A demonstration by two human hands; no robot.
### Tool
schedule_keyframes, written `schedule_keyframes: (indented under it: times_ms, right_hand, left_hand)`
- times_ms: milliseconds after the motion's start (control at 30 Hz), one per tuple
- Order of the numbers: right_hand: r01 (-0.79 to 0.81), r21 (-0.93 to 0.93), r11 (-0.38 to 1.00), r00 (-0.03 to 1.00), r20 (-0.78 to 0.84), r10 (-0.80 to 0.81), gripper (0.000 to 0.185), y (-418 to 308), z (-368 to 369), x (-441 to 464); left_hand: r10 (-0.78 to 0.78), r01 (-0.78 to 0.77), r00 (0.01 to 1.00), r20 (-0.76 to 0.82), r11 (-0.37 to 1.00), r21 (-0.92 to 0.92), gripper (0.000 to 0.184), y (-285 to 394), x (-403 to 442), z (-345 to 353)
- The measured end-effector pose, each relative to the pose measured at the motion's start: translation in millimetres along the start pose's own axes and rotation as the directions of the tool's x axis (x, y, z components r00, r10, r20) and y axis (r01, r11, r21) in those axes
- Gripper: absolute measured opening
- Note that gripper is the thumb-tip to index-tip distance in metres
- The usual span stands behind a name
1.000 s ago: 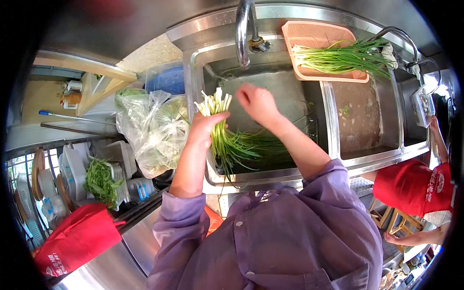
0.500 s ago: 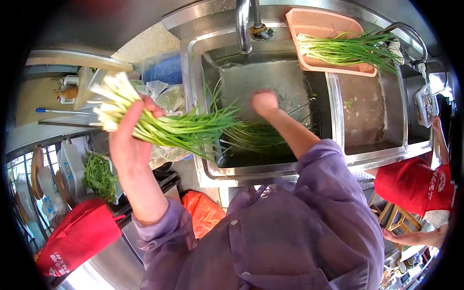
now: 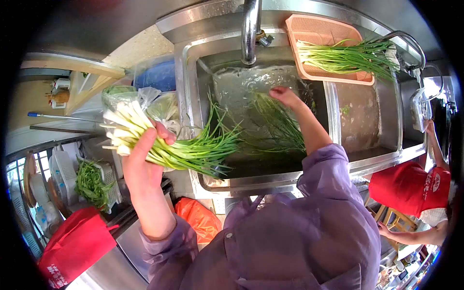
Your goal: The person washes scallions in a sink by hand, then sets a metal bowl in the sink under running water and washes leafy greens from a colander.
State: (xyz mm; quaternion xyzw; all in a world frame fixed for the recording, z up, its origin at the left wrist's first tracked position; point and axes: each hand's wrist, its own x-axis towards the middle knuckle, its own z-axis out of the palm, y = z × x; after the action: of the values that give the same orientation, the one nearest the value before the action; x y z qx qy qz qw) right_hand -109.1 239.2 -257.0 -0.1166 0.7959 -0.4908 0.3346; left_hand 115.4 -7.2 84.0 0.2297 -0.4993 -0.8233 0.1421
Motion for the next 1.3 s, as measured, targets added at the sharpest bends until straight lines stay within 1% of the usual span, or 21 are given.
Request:
schedule_keyframes:
  times_ms: [67,100,167,200,300,333,400,467,500,533,567,700,800,967,1033,1100,1167,1200,1233,1267,1300]
  right_hand:
    - [-0.076,-0.213,0.974,0.989,-0.143,0.046,0.047,-6,14,12]
    - [-0.073,-0.214,0.974,0.989,-0.142,0.043,0.047,-11,31,14]
    - [-0.173,-0.59,0.789,0.985,-0.091,0.149,0.041,-11,61,19]
    - [-0.174,-0.584,0.793,0.985,-0.09,0.149,0.041,-5,66,20]
    - [0.145,-0.64,0.755,0.935,0.339,0.107,0.037,39,66,25]
    - [-0.011,-0.751,0.66,0.991,0.078,0.105,0.032,76,61,33]
    - [-0.194,-0.807,0.558,0.979,-0.193,0.062,0.027,72,45,31]
    - [-0.187,-0.336,0.923,0.98,-0.006,0.197,0.021,-6,0,-1]
    - [-0.19,-0.342,0.92,0.98,-0.017,0.196,0.021,-23,-10,-12]
    - [-0.149,-0.01,0.989,0.978,0.146,0.149,0.022,-36,-19,-20]
    - [-0.142,0.327,0.934,0.958,0.284,0.046,0.023,-50,-26,-29]
    - [-0.115,0.436,0.893,0.914,0.398,-0.076,0.029,-96,-34,-62]
    - [-0.276,0.681,0.678,0.829,0.526,-0.191,0.034,-98,-28,-63]
    - [-0.184,0.712,0.677,0.904,0.394,-0.168,0.025,-104,-8,-54]
    - [0.035,0.41,0.912,0.916,0.352,-0.193,0.02,-97,-2,-44]
    - [0.063,0.422,0.905,0.929,0.307,-0.208,0.017,-70,16,-27]
    - [0.196,0.077,0.978,0.97,0.131,-0.204,0.02,-37,33,-9]
    - [0.194,0.079,0.978,0.97,0.135,-0.204,0.02,-37,40,-12]
    - [0.088,-0.307,0.948,0.996,0.051,-0.076,0.023,-36,51,-18]
    - [-0.057,-0.635,0.77,0.997,-0.076,0.011,0.026,-36,58,-22]
    - [-0.051,-0.634,0.772,0.997,-0.072,0.007,0.026,-26,64,-19]
  left_hand:
    - [-0.028,0.028,0.999,-0.017,1.0,0.004,0.017,-6,3,0]
    - [-0.025,0.025,1.0,-0.018,1.0,0.004,0.017,-10,4,1]
    - [-0.064,0.064,0.998,-0.013,0.998,-0.001,0.016,-16,6,3]
    - [-0.073,0.073,0.997,-0.012,0.997,-0.006,0.016,-19,6,4]
    - [-0.085,0.085,0.996,-0.006,0.996,0.005,0.017,-25,7,5]
    - [-0.105,0.105,0.994,-0.01,0.994,0.01,0.017,-24,6,5]
    - [-0.108,0.108,0.994,0.009,0.994,0.002,0.017,-23,3,4]
    - [-0.113,0.114,0.993,0.037,0.993,-0.015,0.017,-25,2,4]
    - [-0.124,0.124,0.992,0.022,0.992,-0.021,0.017,-26,2,3]
    - [-0.132,0.132,0.991,0.008,0.991,-0.028,0.017,-27,3,4]
    - [-0.128,0.129,0.992,0.015,0.991,-0.035,0.017,-29,3,4]
    - [-0.148,0.15,0.988,0.033,0.986,-0.07,0.017,-37,5,9]
    - [-0.161,0.163,0.986,0.037,0.986,-0.045,0.016,-42,4,10]
    - [-0.186,0.186,0.983,0.001,0.982,-0.027,0.018,-47,2,13]
    - [-0.188,0.188,0.982,-0.004,0.982,-0.027,0.019,-51,1,10]
    - [-0.194,0.193,0.981,-0.023,0.981,-0.035,0.02,-53,-1,8]
    - [-0.195,0.193,0.98,-0.04,0.98,-0.036,0.02,-55,-2,7]
    - [-0.199,0.198,0.979,-0.05,0.98,-0.035,0.02,-55,-3,7]
    - [-0.199,0.197,0.979,-0.054,0.98,-0.034,0.02,-57,-4,7]
    - [-0.192,0.191,0.98,-0.047,0.981,-0.022,0.02,-59,-4,7]
    - [-0.184,0.184,0.982,-0.04,0.983,-0.01,0.02,-61,-5,7]
